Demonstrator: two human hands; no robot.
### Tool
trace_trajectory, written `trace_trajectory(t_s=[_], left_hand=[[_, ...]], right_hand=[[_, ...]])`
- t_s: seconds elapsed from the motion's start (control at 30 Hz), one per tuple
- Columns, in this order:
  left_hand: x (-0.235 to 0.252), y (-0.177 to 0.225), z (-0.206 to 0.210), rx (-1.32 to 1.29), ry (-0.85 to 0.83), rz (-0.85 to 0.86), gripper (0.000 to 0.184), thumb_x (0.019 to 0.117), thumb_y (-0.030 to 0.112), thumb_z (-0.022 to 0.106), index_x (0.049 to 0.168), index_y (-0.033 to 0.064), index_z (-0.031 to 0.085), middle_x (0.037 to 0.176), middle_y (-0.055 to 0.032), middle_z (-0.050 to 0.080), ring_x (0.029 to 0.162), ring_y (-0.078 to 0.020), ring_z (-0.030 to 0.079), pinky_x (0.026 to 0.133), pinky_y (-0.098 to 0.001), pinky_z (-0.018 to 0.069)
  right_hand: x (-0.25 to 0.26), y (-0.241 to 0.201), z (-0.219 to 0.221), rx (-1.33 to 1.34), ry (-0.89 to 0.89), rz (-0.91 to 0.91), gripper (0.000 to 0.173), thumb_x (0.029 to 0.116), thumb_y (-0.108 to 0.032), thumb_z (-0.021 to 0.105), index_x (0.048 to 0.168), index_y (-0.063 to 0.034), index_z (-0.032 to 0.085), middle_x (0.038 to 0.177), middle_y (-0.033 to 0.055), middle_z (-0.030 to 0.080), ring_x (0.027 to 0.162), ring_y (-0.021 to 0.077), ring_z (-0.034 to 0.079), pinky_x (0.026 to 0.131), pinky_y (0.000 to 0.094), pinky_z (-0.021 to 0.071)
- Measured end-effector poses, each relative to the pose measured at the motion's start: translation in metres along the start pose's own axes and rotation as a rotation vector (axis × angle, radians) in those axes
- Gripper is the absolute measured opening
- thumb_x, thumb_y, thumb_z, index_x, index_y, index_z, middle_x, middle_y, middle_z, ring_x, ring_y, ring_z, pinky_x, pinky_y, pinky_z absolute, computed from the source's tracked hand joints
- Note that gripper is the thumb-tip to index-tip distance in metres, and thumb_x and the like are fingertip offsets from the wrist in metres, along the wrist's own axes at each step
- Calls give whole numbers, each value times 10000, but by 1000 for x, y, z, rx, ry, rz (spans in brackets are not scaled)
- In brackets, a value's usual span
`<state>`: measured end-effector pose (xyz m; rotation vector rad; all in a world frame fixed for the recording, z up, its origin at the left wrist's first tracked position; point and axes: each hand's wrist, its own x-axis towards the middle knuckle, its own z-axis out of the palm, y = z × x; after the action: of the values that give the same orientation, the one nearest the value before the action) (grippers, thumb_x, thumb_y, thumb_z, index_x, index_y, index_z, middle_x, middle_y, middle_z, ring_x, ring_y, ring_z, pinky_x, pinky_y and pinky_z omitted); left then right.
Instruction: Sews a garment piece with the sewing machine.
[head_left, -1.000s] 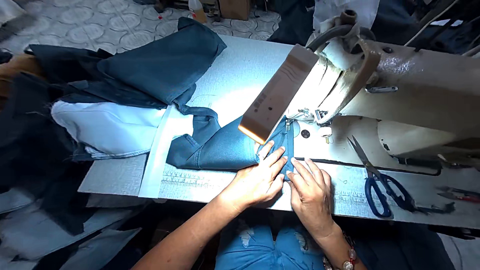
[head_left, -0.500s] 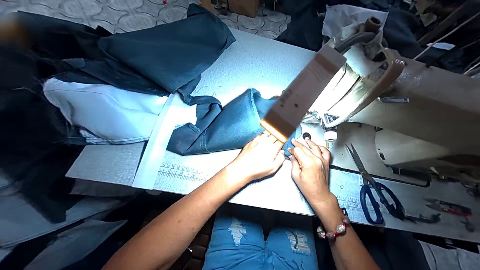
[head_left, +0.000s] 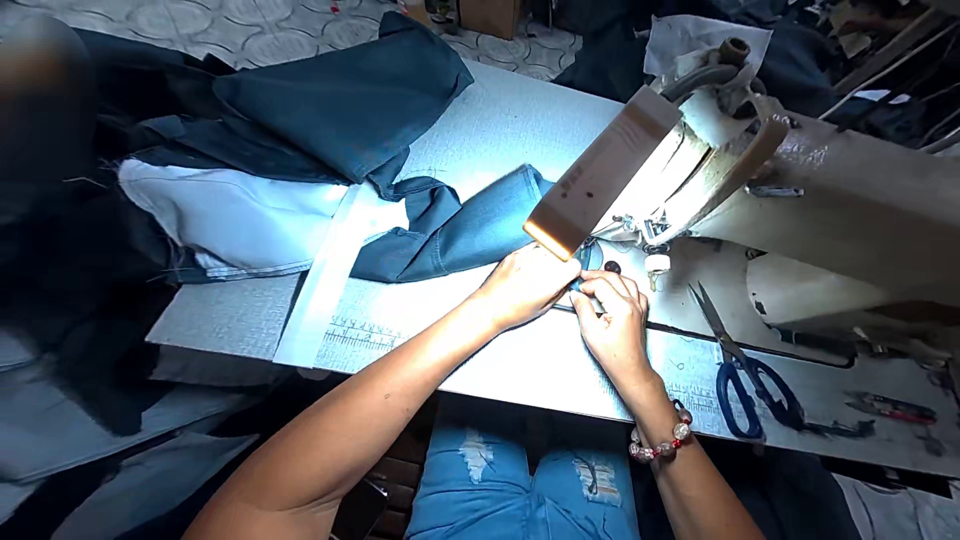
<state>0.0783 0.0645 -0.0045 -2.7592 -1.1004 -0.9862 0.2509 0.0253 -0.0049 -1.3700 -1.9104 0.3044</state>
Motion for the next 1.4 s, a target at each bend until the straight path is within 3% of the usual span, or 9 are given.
trace_trajectory(t_s=[0.13, 0.27, 0.33, 0.4, 0.53, 0.6, 0.73, 1.1, 1.4], left_hand=[[-4, 49, -32, -63, -357, -200, 257, 934, 198, 590, 840, -5, 715, 772, -168, 682, 785, -361, 701, 691, -524, 522], [-3, 51, -26, 19, -70, 34, 263, 864, 248, 620, 687, 61, 678, 791, -110, 669, 845, -315, 655, 730, -464, 466], [-4, 44, -18, 7, -59, 38, 294, 917, 273, 542, 876, 71, 752, 1008, -119, 749, 1146, -366, 664, 1001, -568, 458], [-10, 39, -14, -27, -197, -99, 434, 997, 349, 449, 1133, 79, 760, 1242, -147, 718, 1352, -428, 538, 1140, -672, 304], [-23, 35, -13, -17, -318, -162, 502, 1026, 458, 384, 1281, 193, 726, 1420, -138, 624, 1426, -480, 429, 1051, -677, 397], [-26, 39, -12, -38, -313, -181, 493, 1029, 468, 394, 1287, 207, 724, 1436, -167, 603, 1437, -503, 398, 1082, -716, 328], [-25, 41, -11, -53, -299, -199, 481, 1015, 451, 410, 1302, 215, 716, 1440, -178, 595, 1454, -505, 371, 1110, -747, 254], [-21, 29, -13, -96, -342, -224, 452, 1010, 431, 438, 1318, 239, 707, 1468, -142, 579, 1465, -478, 367, 1094, -752, 263], [-14, 15, -14, -132, -402, -226, 463, 1008, 443, 424, 1345, 265, 687, 1473, -130, 577, 1479, -476, 337, 1117, -724, 273]], right_hand=[[-14, -2, -1, -261, 19, -179, 182, 920, -109, 604, 956, -88, 782, 1183, 140, 725, 1104, 367, 657, 904, 557, 457], [-31, -6, -7, -334, 63, -193, 187, 907, -97, 603, 844, -77, 777, 1058, 125, 753, 977, 352, 667, 848, 539, 441], [-35, -6, -8, -342, 85, -166, 177, 881, -93, 606, 807, -73, 765, 1009, 134, 746, 964, 365, 664, 841, 545, 444], [-37, -4, -8, -334, 89, -138, 200, 885, -119, 599, 848, -111, 796, 991, 125, 738, 974, 357, 657, 845, 533, 443], [-33, -5, -20, -224, 8, -58, 226, 891, -172, 596, 894, -129, 819, 973, 89, 749, 977, 323, 664, 844, 524, 445], [-23, -1, -26, -157, -21, -6, 202, 882, -127, 598, 876, -82, 795, 957, 96, 757, 948, 321, 681, 831, 542, 450], [-4, 10, -22, -221, -74, -33, 314, 924, -53, 584, 1141, -136, 794, 1054, 154, 708, 961, 374, 645, 803, 556, 462], [10, 16, -26, -257, -157, -25, 286, 978, -132, 583, 1168, -197, 787, 1068, 182, 667, 1011, 413, 608, 834, 590, 445], [-42, 115, -188, -627, 242, 205, 434, 1091, -189, 397, 1238, 170, 593, 1256, 434, 567, 1231, 624, 510, 1061, 685, 372]])
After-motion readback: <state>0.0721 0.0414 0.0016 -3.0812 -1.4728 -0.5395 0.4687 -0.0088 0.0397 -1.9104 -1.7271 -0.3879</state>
